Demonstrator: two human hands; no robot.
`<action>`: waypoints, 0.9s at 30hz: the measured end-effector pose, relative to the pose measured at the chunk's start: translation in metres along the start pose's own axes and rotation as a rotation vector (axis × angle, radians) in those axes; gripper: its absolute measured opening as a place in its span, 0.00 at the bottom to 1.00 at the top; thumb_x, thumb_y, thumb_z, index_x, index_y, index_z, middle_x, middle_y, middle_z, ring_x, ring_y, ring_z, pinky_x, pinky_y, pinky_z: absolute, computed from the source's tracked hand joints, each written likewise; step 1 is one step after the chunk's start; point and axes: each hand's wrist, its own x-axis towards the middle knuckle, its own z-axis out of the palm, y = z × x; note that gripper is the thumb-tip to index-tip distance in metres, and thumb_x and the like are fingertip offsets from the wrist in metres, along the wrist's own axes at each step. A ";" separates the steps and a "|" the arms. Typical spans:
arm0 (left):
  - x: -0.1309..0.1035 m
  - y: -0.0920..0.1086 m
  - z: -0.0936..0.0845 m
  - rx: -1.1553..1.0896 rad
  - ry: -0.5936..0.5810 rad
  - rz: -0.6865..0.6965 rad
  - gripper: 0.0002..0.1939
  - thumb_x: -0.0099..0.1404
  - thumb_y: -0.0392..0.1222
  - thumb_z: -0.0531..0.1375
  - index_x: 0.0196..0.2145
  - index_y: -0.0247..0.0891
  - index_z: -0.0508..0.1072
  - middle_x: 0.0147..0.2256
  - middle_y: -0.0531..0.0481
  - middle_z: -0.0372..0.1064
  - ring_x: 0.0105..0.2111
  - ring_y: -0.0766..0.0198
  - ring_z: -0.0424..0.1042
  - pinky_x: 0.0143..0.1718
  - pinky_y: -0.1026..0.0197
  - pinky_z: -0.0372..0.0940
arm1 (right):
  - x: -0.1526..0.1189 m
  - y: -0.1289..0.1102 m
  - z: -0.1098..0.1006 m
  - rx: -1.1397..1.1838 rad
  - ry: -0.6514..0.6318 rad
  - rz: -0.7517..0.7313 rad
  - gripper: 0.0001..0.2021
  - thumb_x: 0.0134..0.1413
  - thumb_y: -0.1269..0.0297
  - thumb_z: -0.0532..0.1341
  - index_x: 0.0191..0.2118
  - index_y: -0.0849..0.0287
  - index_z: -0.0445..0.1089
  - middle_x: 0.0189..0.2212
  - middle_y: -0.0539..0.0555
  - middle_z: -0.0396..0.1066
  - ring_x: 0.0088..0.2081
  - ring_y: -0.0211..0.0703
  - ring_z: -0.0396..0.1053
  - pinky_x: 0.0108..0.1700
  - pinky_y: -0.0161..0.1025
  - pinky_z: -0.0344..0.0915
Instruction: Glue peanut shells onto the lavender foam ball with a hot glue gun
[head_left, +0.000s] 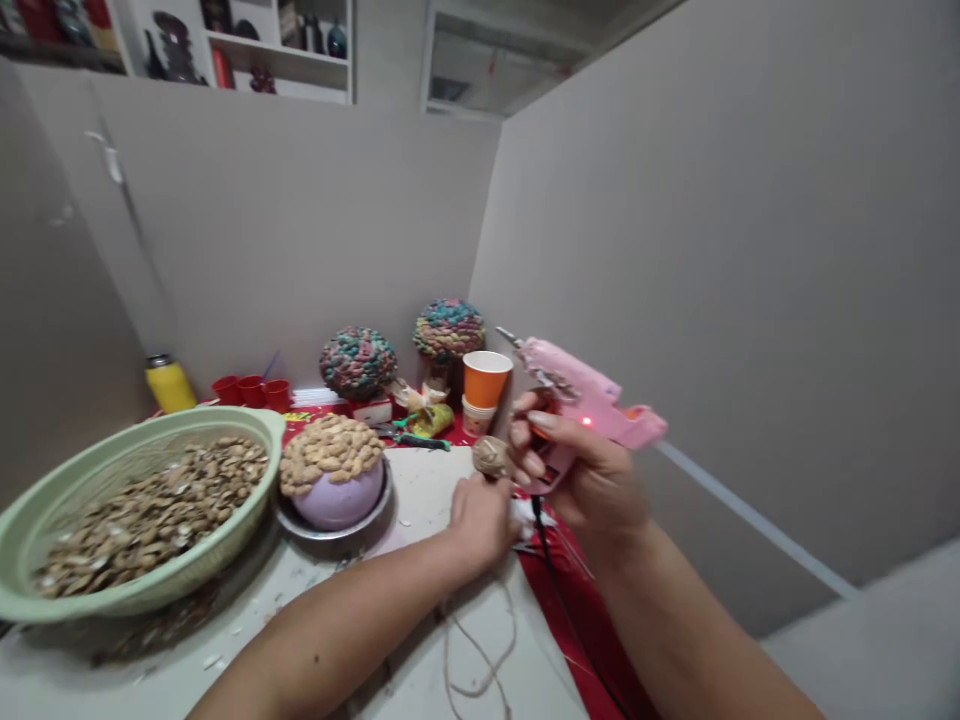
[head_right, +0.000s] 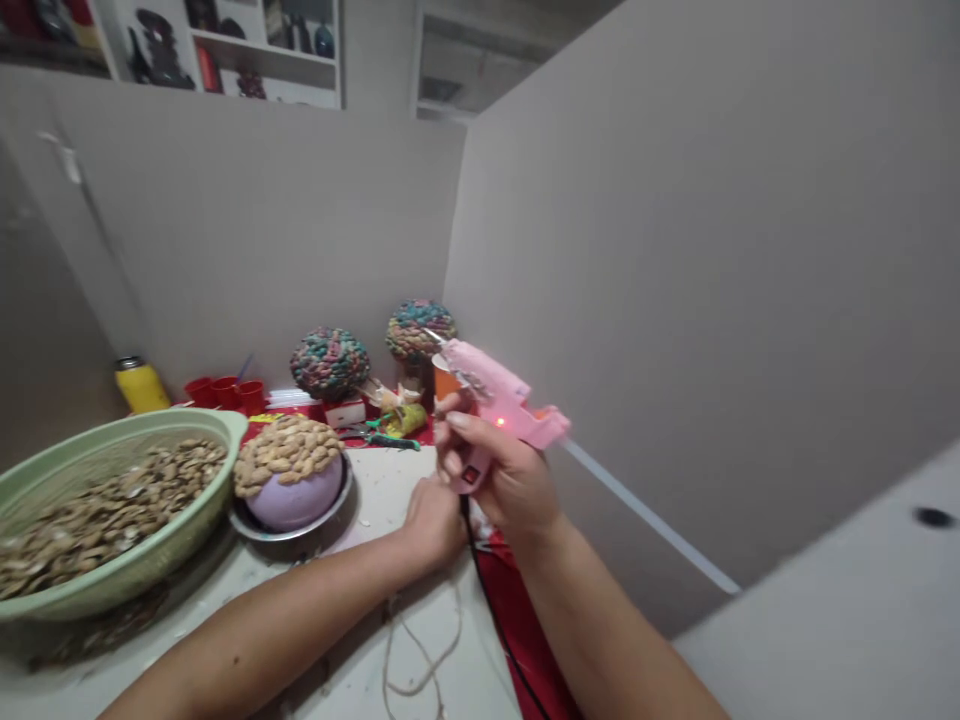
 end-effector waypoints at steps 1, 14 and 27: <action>-0.003 0.001 0.000 0.054 0.014 -0.016 0.17 0.64 0.46 0.62 0.49 0.38 0.71 0.51 0.42 0.69 0.50 0.50 0.68 0.53 0.41 0.62 | 0.000 0.000 0.002 -0.023 0.008 -0.009 0.08 0.44 0.66 0.67 0.33 0.57 0.73 0.20 0.46 0.70 0.15 0.30 0.60 0.17 0.28 0.59; -0.003 -0.008 -0.010 0.015 0.046 0.014 0.14 0.68 0.44 0.58 0.50 0.40 0.71 0.52 0.45 0.68 0.46 0.55 0.72 0.46 0.49 0.70 | 0.011 0.002 0.041 -0.046 -0.116 -0.045 0.09 0.42 0.63 0.67 0.33 0.57 0.71 0.20 0.45 0.69 0.15 0.30 0.60 0.16 0.29 0.56; 0.008 -0.012 -0.011 -0.400 0.100 -0.016 0.16 0.68 0.44 0.59 0.52 0.37 0.69 0.51 0.43 0.68 0.46 0.54 0.72 0.45 0.47 0.70 | 0.019 0.007 0.038 -0.040 -0.110 -0.048 0.08 0.42 0.63 0.65 0.32 0.57 0.70 0.20 0.45 0.69 0.15 0.30 0.60 0.18 0.29 0.59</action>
